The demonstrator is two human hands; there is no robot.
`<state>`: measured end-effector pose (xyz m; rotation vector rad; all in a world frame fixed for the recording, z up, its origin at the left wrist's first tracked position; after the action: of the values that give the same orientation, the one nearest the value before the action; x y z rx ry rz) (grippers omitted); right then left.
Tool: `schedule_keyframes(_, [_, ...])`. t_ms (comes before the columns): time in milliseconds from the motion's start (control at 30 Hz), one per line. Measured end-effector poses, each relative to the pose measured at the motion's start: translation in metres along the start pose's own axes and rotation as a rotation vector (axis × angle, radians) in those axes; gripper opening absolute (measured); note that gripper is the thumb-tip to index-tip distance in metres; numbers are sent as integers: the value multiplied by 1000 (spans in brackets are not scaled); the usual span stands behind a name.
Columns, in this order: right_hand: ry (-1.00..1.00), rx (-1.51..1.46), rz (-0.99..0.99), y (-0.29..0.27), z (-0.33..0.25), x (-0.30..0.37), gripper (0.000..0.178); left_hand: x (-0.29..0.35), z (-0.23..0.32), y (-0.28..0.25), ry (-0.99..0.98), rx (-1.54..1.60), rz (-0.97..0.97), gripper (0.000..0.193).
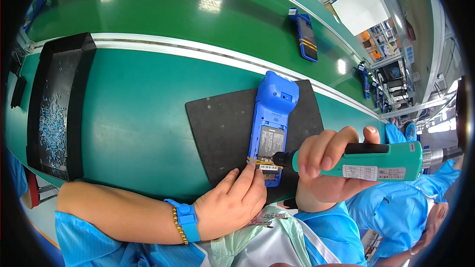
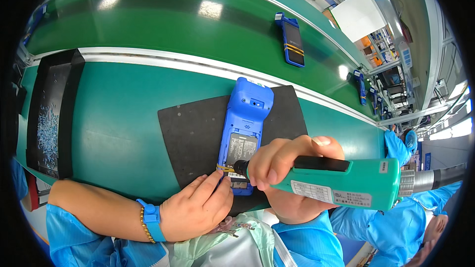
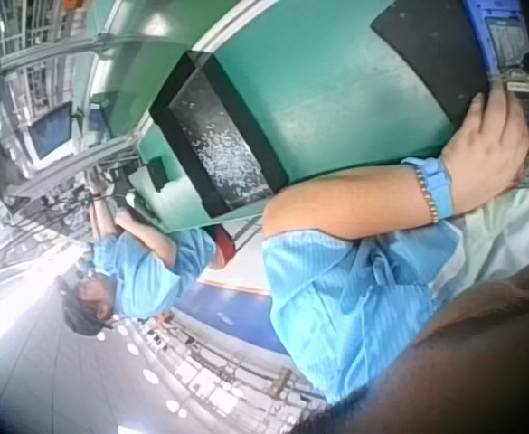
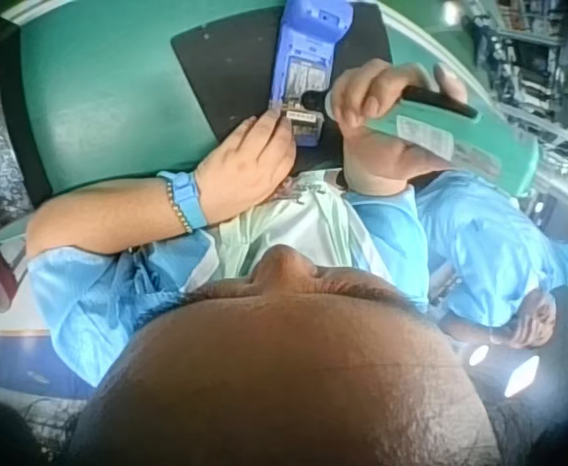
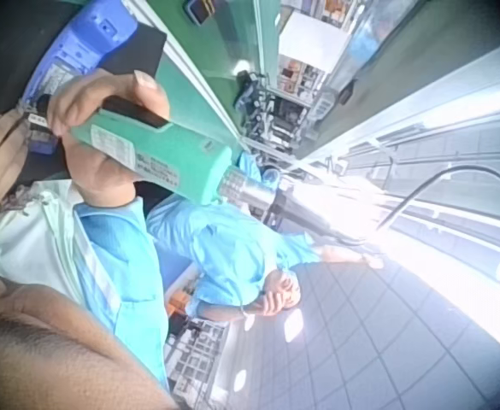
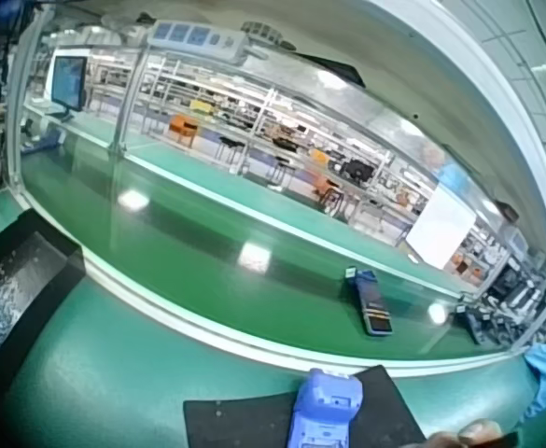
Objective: The person fastens internal components inside a handheld electronic device with an electric screwdriver, driving screws into the device.
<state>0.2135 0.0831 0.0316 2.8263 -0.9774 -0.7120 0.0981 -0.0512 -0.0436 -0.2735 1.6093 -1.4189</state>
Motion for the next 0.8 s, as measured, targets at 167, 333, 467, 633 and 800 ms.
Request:
schedule_keyframes(167, [-33,-41,-13,6,-6,-4,83,1,-1,-1,-4,27,1,36])
schedule_keyframes(333, [-57,-14,-74,3,-6,-8,80,2,1,2,-3,22,-31,37])
schedule_keyframes(467, [-41,40,-118,3,-2,-10,75,3,0,3,-8,30,13,36])
schedule_keyframes(633, [-30,72,-127,1,0,-9,75,3,-1,3,-8,30,43,36])
schedule_keyframes(800, [-23,75,-132,2,0,-9,74,3,-1,1,-2,24,27,38])
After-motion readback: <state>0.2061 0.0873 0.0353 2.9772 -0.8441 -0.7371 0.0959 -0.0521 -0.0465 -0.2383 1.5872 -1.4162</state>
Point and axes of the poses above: each hand's wrist, its own x-axis away from the middle knuckle, its own y-axis out of the palm, z = x × y, the point moved 2 cm from there along -x, towards the middle knuckle, and after that the axes turned 12 degrees about y, right-handed, at the moved point
